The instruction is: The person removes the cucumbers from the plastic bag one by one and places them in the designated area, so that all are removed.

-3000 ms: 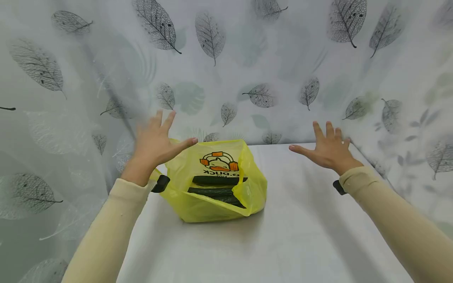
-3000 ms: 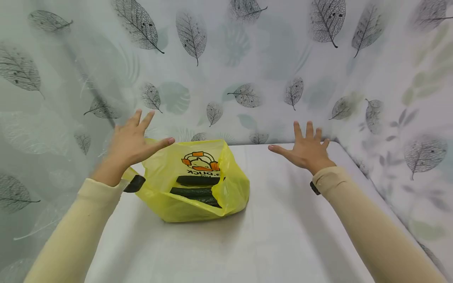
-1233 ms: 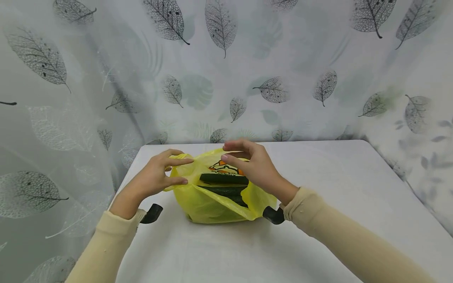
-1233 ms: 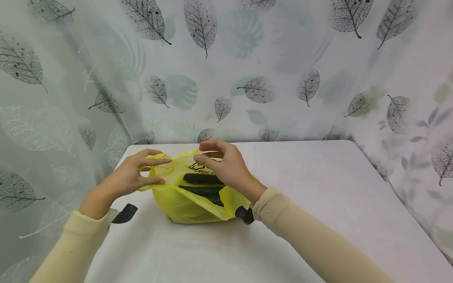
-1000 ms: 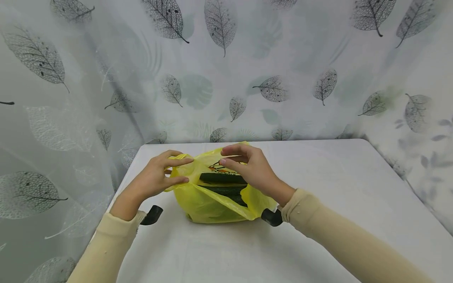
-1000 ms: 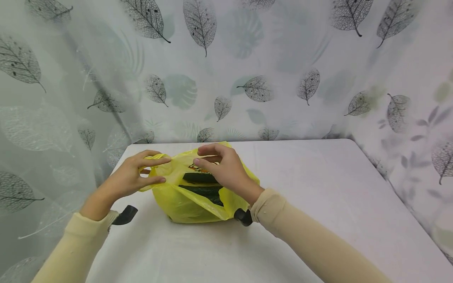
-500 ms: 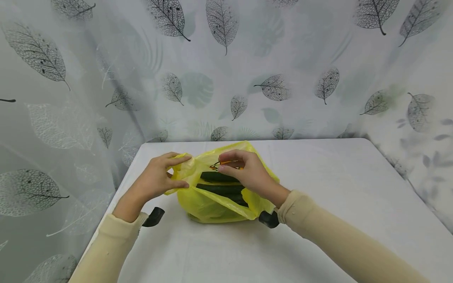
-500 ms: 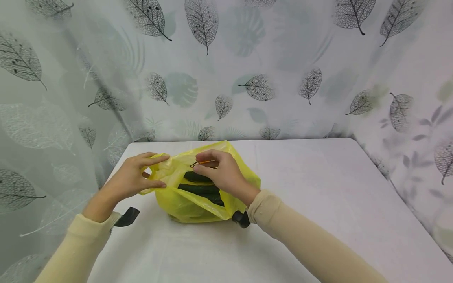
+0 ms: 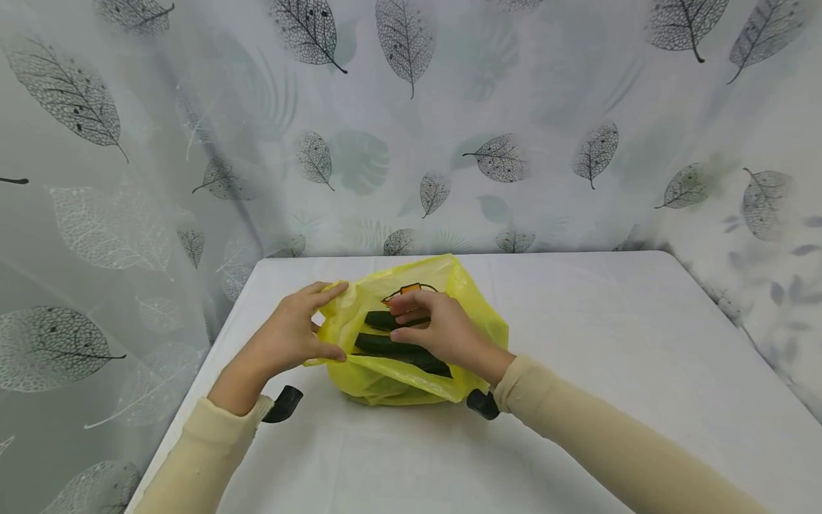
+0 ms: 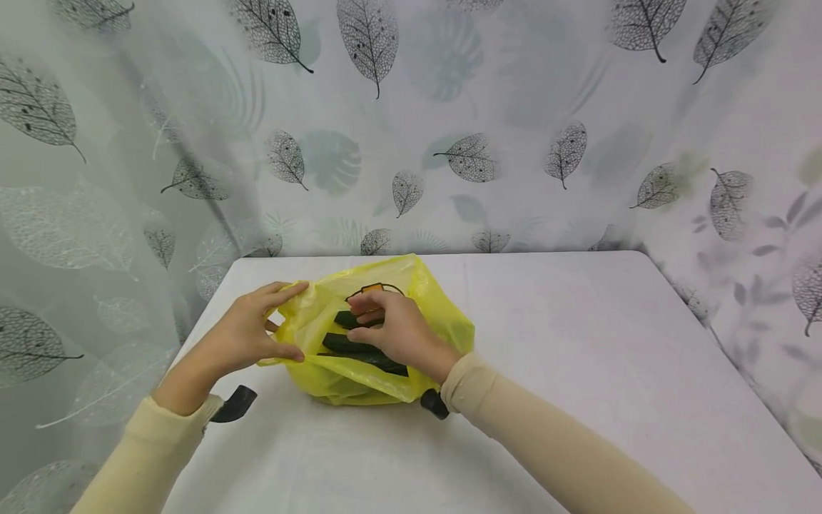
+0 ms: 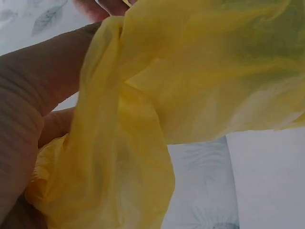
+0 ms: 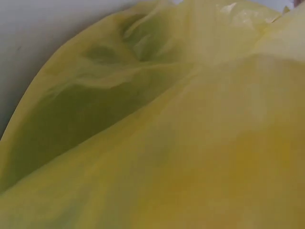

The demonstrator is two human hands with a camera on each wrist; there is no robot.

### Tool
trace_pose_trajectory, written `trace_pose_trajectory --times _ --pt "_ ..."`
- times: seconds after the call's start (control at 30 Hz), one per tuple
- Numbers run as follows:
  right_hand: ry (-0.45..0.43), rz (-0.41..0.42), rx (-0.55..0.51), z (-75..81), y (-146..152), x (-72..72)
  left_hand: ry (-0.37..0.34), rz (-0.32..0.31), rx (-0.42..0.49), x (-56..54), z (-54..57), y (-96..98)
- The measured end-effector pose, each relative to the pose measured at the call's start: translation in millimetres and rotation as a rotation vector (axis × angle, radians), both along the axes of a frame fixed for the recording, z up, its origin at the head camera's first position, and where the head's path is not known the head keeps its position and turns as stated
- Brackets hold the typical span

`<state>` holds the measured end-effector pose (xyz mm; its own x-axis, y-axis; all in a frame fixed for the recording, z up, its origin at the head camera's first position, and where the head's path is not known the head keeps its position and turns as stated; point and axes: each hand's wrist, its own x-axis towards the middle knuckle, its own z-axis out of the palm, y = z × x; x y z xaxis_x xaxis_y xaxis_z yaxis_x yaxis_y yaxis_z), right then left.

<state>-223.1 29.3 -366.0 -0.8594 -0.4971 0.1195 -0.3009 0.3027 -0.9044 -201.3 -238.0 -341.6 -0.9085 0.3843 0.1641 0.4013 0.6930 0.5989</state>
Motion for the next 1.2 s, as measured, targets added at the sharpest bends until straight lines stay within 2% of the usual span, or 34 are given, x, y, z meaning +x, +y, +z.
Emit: trace_pose_trajectory --times 0.17,0.37,0.83,1.2 --pt "0.043 0.009 0.058 -10.9 -1.0 -2.7 -0.023 -0.001 -0.017 1.7 -3.8 1.3" --pt "0.027 0.014 0.15 -22.2 0.5 -8.1 -0.023 -0.013 -0.022 0.5 -8.2 1.4" --pt "0.08 0.009 0.303 -44.3 1.3 -21.6 -0.017 -0.032 -0.033 -0.6 -8.2 3.2" --pt "0.042 0.017 0.397 -59.9 -1.0 -31.3 0.004 -0.039 -0.05 0.5 -8.3 6.7"
